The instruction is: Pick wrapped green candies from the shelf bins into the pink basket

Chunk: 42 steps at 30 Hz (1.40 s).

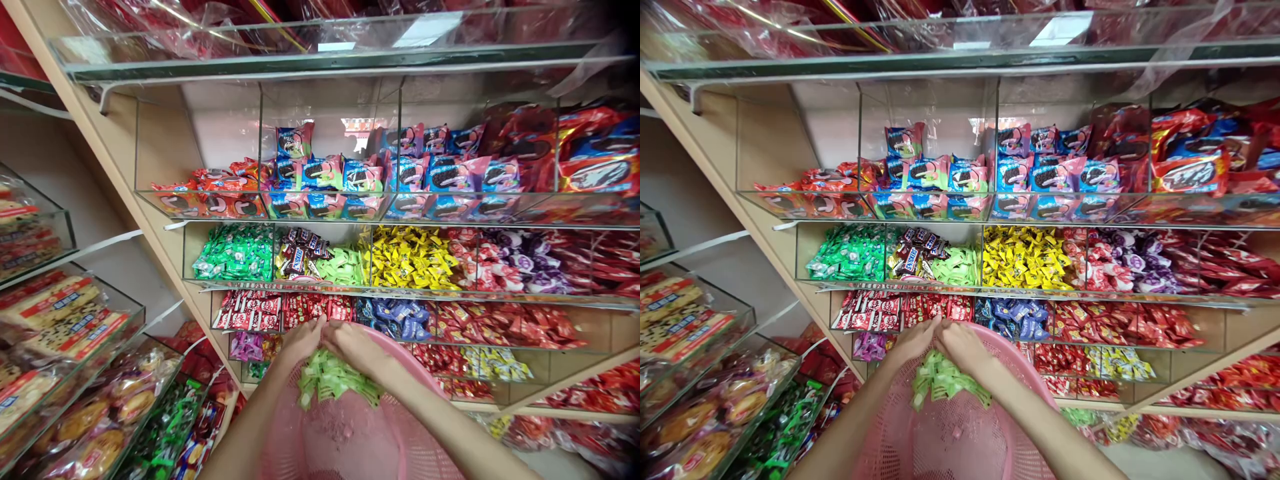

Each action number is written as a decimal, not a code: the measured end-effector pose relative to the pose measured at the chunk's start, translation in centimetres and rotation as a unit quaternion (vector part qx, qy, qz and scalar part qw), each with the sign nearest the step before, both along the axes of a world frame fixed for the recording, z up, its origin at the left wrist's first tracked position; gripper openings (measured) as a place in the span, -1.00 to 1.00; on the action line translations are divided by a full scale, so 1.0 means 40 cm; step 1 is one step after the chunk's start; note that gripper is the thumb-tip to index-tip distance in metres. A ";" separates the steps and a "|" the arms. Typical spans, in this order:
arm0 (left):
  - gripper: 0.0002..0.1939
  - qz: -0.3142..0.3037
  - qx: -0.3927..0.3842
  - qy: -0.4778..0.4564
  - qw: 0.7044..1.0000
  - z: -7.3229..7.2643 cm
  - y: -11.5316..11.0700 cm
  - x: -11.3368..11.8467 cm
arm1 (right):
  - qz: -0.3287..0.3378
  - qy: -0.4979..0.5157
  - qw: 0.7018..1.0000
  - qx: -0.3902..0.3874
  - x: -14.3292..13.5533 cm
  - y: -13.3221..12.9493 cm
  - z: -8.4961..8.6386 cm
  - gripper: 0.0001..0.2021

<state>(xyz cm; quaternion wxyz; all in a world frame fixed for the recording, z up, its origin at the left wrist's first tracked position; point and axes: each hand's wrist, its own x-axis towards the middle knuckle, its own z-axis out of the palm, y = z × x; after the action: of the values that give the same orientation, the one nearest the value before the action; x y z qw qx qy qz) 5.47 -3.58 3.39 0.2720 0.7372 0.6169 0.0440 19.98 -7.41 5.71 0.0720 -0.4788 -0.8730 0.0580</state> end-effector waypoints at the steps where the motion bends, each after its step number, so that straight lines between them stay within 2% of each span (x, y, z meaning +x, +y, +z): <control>1: -0.17 -0.001 0.000 -0.003 1.000 0.002 0.001 0.000 | 0.005 0.023 1.000 0.015 0.010 0.002 0.037 -0.77; 4: -0.16 0.002 0.000 -0.012 1.000 0.004 0.005 -0.001 | 0.011 0.093 0.993 0.075 0.040 0.026 0.151 -0.73; 6: -0.16 0.008 0.003 -0.020 1.000 0.000 0.007 -0.004 | 0.001 0.123 0.987 0.106 0.053 0.061 0.212 -0.76; 9: -0.17 0.017 0.011 -0.026 0.999 -0.013 0.008 -0.014 | -0.042 0.093 0.986 0.129 0.058 0.134 0.263 -0.86; 13: -0.20 0.024 0.022 -0.028 0.999 -0.030 0.010 -0.034 | -0.109 0.024 0.990 0.084 0.047 0.222 0.268 -0.89; 19: -0.23 0.036 0.020 -0.026 0.999 -0.035 0.004 -0.060 | -0.098 0.024 0.995 0.000 0.037 0.267 0.258 -0.83; 24: -0.22 0.037 0.021 -0.027 0.999 -0.034 0.005 -0.061 | -0.105 0.007 0.994 0.012 0.051 0.259 0.295 -0.75; 27: -0.21 0.039 0.018 -0.028 0.999 -0.032 0.007 -0.056 | -0.105 -0.064 0.992 0.036 0.057 0.237 0.330 -0.76; 30: -0.21 0.031 0.017 -0.032 0.999 -0.029 0.008 -0.052 | -0.100 -0.140 0.985 0.013 0.052 0.215 0.349 -0.81; 36: -0.23 0.032 0.013 -0.036 0.999 -0.026 0.004 -0.051 | -0.113 -0.192 0.974 -0.038 0.028 0.206 0.343 -0.84; 42: -0.25 0.038 0.014 -0.035 0.999 -0.034 0.003 -0.056 | -0.116 -0.205 0.971 -0.039 0.008 0.207 0.346 -0.79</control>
<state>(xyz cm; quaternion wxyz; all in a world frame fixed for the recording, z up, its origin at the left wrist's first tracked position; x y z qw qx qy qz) 3.23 -3.46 2.02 0.2812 0.7149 0.6341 0.0883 20.29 0.86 19.54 -0.1210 -0.5806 -0.8050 -0.0161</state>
